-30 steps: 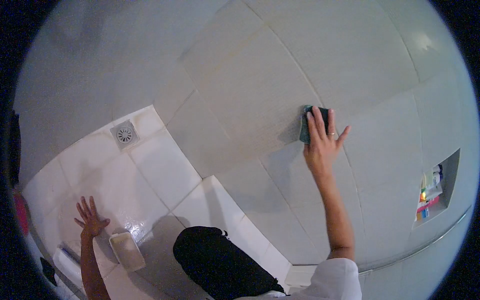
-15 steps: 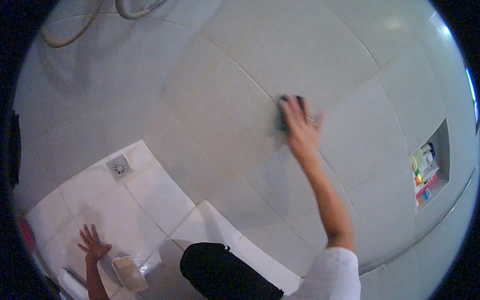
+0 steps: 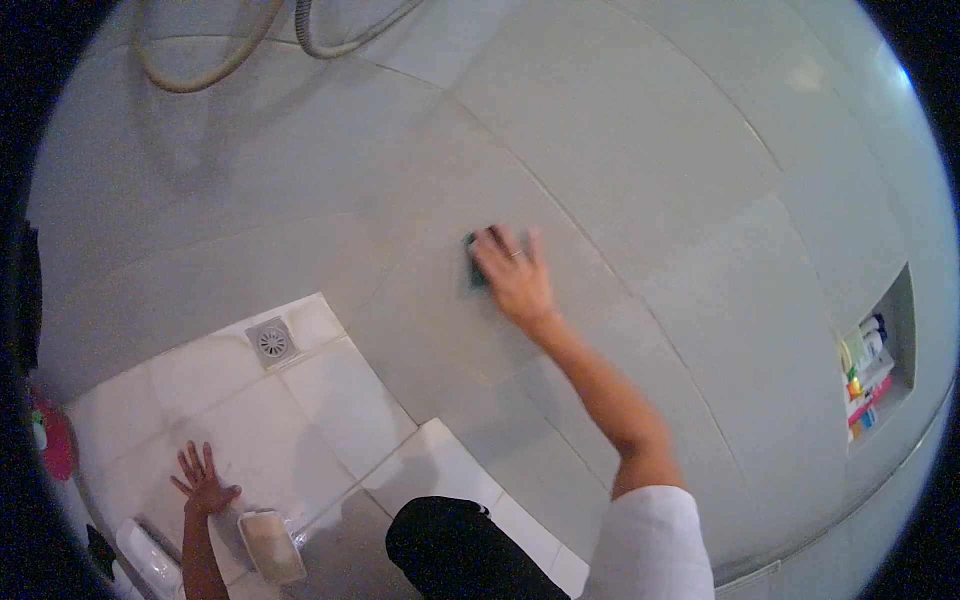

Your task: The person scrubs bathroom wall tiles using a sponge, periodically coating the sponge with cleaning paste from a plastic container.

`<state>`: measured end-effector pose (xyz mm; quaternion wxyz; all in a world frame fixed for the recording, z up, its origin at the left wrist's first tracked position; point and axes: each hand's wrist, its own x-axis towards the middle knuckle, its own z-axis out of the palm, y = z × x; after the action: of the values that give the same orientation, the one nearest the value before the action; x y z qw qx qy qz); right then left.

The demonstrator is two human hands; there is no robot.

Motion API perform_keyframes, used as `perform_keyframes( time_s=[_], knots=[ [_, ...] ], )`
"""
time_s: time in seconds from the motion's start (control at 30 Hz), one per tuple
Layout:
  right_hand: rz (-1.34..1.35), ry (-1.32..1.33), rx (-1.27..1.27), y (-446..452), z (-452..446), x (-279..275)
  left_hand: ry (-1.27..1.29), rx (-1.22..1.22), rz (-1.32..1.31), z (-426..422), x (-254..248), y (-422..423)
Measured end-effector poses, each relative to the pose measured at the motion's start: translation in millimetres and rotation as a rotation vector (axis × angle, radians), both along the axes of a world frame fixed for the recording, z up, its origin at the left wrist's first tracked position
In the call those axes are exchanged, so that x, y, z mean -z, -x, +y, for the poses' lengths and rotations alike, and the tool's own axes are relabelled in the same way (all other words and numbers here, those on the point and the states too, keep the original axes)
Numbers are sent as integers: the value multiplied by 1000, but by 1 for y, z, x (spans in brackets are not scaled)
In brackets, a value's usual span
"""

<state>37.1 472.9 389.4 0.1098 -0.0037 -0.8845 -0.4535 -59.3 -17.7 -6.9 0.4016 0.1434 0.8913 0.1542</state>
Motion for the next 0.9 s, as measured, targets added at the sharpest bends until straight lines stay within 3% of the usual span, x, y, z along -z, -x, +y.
perform_keyframes(
  time_s=[0.1, 0.17, 0.23, 0.27, 0.33, 0.43, 0.5, 0.57, 0.63, 0.7, 0.77, 0.83, 0.9],
  knots=[
    [385, -161, 203, 6, -9, -83, 6, 6, -10, 1, -5, 0],
    [617, -277, 54, 19, 5, -118, 9, -3, -16, 3, -6, 5],
    [654, -197, -6, 55, 10, -114, 27, 7, -50, 4, -4, 6],
    [688, -119, -61, 71, 9, -101, 29, 2, -49, 5, -4, 6],
    [496, -52, -58, 109, 14, -48, 46, 10, -65, 7, -7, 8],
    [26, -1, -70, 110, 20, 68, -9, 9, -57, 0, 5, 6],
    [-103, 33, -106, 100, 10, 89, -30, -6, -26, -1, 14, 3],
    [-103, -18, -12, 77, 13, 59, -44, -3, 5, -5, 15, 1],
    [235, 50, 22, 82, 15, -11, -55, 4, 2, -3, 12, 1],
    [512, -128, -22, 87, 16, -95, -32, 1, -10, 1, 7, 1],
    [655, -303, -34, 97, 5, -140, -6, 4, -16, 2, 1, 4],
    [632, -257, -53, 122, 11, -137, -35, 1, -33, 0, -2, 4],
    [531, -142, -100, 144, 25, -97, -32, 1, -37, -1, -2, 3]
  ],
)
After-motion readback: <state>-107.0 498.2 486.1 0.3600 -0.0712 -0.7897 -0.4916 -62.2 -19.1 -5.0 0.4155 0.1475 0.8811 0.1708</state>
